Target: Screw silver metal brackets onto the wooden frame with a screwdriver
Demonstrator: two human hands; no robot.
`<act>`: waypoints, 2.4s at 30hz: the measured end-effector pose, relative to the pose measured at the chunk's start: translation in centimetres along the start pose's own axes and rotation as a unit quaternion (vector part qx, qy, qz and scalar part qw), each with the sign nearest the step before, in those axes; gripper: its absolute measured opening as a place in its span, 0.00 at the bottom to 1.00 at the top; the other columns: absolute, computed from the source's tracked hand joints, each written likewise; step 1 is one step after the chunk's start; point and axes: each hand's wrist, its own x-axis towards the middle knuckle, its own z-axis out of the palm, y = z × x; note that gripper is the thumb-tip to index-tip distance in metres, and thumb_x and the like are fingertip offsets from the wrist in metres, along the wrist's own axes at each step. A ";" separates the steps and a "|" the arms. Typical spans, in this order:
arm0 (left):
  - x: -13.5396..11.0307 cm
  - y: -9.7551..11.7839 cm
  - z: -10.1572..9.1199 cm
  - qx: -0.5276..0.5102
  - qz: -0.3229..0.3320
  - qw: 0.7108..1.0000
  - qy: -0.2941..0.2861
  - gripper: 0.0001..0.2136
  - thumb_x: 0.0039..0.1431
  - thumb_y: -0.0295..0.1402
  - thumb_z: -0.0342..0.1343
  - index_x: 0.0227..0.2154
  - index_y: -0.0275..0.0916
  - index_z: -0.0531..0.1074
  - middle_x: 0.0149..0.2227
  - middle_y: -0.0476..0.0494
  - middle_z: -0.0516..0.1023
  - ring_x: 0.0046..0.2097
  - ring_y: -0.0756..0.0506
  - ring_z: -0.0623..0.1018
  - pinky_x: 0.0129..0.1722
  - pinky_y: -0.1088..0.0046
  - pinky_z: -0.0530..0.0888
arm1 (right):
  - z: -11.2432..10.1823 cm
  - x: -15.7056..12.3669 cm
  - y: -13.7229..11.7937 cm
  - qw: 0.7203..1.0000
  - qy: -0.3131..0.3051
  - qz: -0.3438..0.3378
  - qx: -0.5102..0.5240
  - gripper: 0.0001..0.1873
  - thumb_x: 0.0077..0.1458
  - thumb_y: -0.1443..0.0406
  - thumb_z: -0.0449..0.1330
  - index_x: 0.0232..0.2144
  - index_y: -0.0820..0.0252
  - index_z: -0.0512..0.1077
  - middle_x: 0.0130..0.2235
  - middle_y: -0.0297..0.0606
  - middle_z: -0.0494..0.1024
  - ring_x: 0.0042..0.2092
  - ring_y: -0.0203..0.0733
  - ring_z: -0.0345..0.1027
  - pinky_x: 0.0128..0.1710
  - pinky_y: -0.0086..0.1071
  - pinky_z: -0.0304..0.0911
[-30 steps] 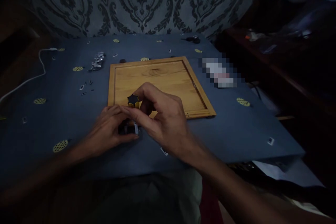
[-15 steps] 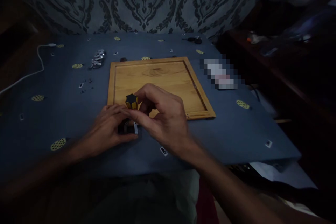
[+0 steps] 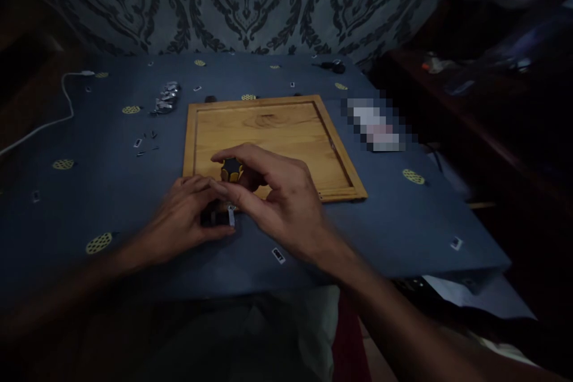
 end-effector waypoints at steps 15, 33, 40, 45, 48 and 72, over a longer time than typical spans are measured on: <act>0.1 0.2 -0.3 0.000 0.000 1.000 -0.010 0.14 0.60 0.43 0.70 0.42 0.40 0.78 0.46 0.44 0.79 0.52 0.36 0.76 0.52 0.55 0.67 | -0.1 -0.7 -0.5 0.998 0.060 0.013 -0.031 0.12 0.61 0.56 0.69 0.32 0.56 0.76 0.30 0.32 0.77 0.30 0.38 0.74 0.30 0.33 0.71; 0.1 0.2 -0.3 -0.001 -0.009 1.000 -0.014 0.15 0.59 0.43 0.70 0.43 0.41 0.78 0.48 0.44 0.79 0.52 0.36 0.76 0.51 0.56 0.68 | -0.4 0.1 -0.1 1.000 -0.003 0.014 -0.006 0.12 0.62 0.57 0.69 0.32 0.57 0.75 0.31 0.32 0.77 0.30 0.36 0.73 0.30 0.31 0.70; 0.1 0.2 -0.2 0.006 -0.003 1.000 -0.010 0.14 0.59 0.43 0.70 0.41 0.41 0.78 0.46 0.45 0.79 0.52 0.36 0.75 0.52 0.56 0.68 | -1.3 0.0 -0.6 0.999 -0.027 0.039 -0.019 0.13 0.63 0.55 0.67 0.34 0.57 0.77 0.30 0.33 0.78 0.31 0.38 0.75 0.31 0.31 0.70; 0.1 0.4 -0.5 0.006 -0.006 1.000 -0.015 0.14 0.59 0.43 0.70 0.41 0.40 0.78 0.45 0.45 0.79 0.52 0.36 0.75 0.53 0.55 0.67 | -1.1 -0.3 -0.6 0.998 -0.016 0.048 -0.038 0.15 0.63 0.52 0.67 0.34 0.58 0.77 0.30 0.33 0.78 0.31 0.39 0.75 0.31 0.32 0.70; 0.1 0.5 -0.6 0.003 -0.011 1.000 -0.019 0.14 0.59 0.43 0.70 0.41 0.40 0.78 0.44 0.46 0.78 0.52 0.36 0.75 0.52 0.56 0.67 | -1.3 -0.2 -0.7 0.998 -0.038 0.044 -0.029 0.16 0.63 0.50 0.66 0.38 0.58 0.79 0.35 0.35 0.81 0.33 0.39 0.77 0.33 0.31 0.72; -0.1 0.1 -0.2 -0.001 0.004 1.000 0.006 0.14 0.60 0.43 0.70 0.40 0.40 0.77 0.45 0.44 0.79 0.51 0.37 0.76 0.52 0.57 0.68 | 0.2 -0.9 0.6 0.986 0.012 -0.094 -0.138 0.09 0.64 0.63 0.67 0.32 0.54 0.72 0.30 0.33 0.75 0.31 0.40 0.70 0.30 0.35 0.66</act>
